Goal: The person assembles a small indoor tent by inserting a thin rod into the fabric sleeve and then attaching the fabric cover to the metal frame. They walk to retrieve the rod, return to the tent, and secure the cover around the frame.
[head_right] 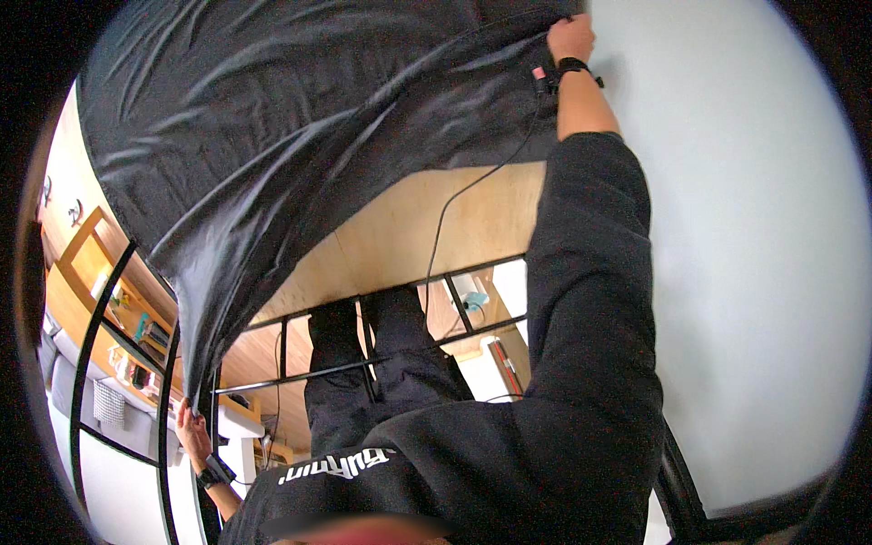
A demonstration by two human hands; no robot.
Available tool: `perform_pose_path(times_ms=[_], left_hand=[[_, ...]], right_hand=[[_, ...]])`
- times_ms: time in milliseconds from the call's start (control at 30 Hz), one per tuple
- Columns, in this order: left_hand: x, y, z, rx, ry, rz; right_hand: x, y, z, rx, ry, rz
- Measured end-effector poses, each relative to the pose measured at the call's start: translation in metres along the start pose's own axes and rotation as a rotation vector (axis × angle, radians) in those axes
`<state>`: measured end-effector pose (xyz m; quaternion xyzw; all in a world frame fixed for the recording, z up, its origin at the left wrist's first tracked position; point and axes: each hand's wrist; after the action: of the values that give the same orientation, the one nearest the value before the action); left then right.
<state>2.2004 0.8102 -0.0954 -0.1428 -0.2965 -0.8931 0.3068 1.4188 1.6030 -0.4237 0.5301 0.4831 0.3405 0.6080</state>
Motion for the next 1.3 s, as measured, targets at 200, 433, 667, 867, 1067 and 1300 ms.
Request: perform_pose_path(times_ms=[200,433,667,867,1067,1300], left_hand=[[-0.011,0.013,-0.003,-0.025,-0.048,-0.114],[-0.046,0.054,-0.011,0.075,-0.087,-0.258],[-0.074,0.087,0.005,0.053,-0.252,-0.438],[-0.095,0.094,0.037,0.195,-0.336,-0.956],[-0.113,0.07,0.089,0.205,-0.696,-1.089],[-0.16,0.107,0.095,0.219,-0.435,-0.659]], right_hand=[[0.099,0.146,0.04,0.014,-0.18,0.016],[0.171,0.297,0.211,-0.044,-0.242,0.024],[0.207,0.394,0.351,-0.081,-0.633,-0.338],[0.243,0.448,0.452,0.013,-0.915,-0.781],[0.253,0.466,0.532,0.04,-0.937,-0.698],[0.344,0.472,0.599,0.226,-1.163,-1.046]])
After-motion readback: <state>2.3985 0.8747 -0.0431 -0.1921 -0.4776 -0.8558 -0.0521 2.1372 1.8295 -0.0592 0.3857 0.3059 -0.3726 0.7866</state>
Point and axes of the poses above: each hand's wrist, its own z-axis away from the middle knuckle, its own y-axis out of the back of the hand, x = y × z, and after that the axes turned 3 degrees about -y, right-handed
